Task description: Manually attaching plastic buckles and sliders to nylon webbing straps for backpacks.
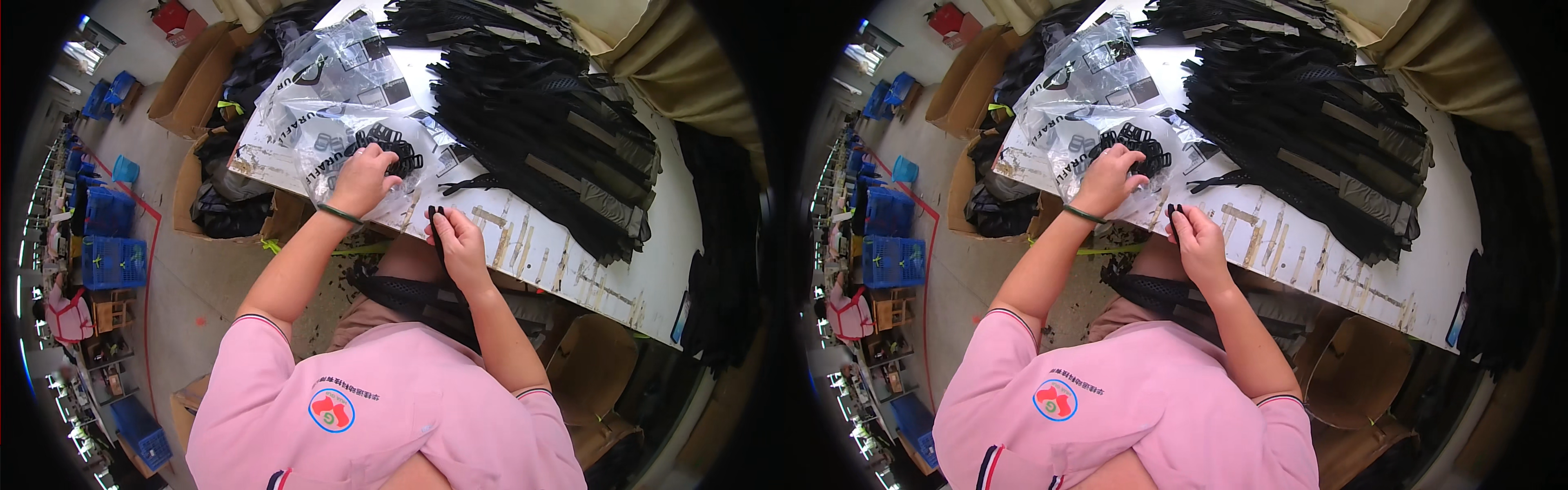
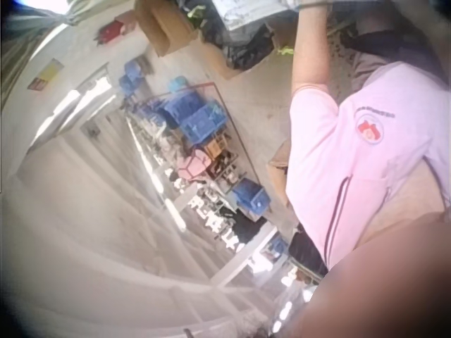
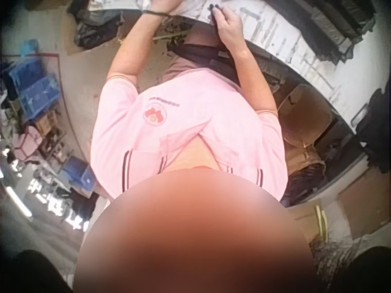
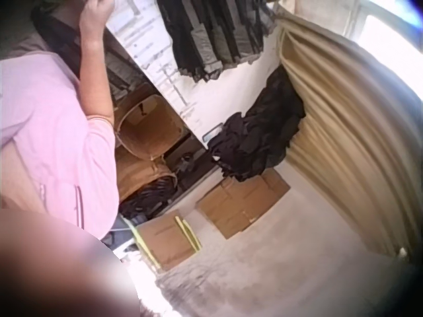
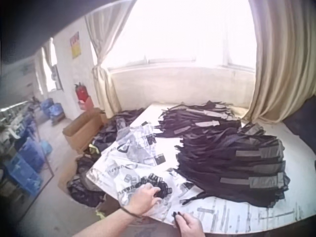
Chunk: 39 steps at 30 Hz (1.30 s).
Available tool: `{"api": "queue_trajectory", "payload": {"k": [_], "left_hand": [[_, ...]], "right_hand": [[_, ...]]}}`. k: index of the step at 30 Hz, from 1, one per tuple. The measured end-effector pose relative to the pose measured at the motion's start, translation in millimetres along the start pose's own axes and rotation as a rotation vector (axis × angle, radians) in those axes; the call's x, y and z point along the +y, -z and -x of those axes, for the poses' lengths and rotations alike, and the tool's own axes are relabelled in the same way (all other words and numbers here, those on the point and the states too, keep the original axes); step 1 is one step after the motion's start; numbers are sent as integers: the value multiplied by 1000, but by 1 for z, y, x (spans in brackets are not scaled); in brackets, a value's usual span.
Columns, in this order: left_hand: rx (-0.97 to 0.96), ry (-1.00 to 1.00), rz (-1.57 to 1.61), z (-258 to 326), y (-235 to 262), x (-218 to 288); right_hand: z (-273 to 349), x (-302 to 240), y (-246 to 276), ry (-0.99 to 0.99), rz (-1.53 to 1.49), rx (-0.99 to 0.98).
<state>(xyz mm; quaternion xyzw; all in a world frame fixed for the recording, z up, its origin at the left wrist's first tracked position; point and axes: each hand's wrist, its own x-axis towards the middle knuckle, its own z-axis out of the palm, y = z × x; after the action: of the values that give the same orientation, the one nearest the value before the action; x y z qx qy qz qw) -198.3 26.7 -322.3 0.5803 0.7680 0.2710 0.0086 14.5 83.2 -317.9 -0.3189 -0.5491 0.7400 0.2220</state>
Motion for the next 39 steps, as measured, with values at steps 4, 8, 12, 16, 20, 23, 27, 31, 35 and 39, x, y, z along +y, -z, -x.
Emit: {"api": "queue_trajectory", "payload": {"k": [4, 8, 12, 16, 20, 23, 27, 31, 35, 39], "left_hand": [[-158, 94, -161, -12, -8, -11], [-186, 133, -132, -16, -4, -6], [-121, 102, -44, -14, -3, -6], [-17, 33, 66, -8, -3, -10], [-123, 450, 1218, 10, 1, 24], [-276, 867, 1859, 34, 5, 49], [-394, 849, 2015, 55, -3, 58], [-505, 797, 2027, 60, -8, 59], [-578, 797, 2020, 62, -12, 57], [-605, 778, 1961, 65, -11, 57]], "right_hand": [[-1, 12, -3, 174, 165, -90], [-6, 16, 4, 109, 194, -99], [-9, 12, 5, 10, 48, -97], [-10, 7, 12, -4, 29, -105], [-5, 5, 22, 27, 41, -89], [-3, -2, 26, 38, 5, -105], [-1, -5, 31, 49, 15, -231], [0, -11, 35, 47, 44, -398], [1, -15, 38, 1, 36, -441], [5, -26, 35, 40, 224, -464]]}}
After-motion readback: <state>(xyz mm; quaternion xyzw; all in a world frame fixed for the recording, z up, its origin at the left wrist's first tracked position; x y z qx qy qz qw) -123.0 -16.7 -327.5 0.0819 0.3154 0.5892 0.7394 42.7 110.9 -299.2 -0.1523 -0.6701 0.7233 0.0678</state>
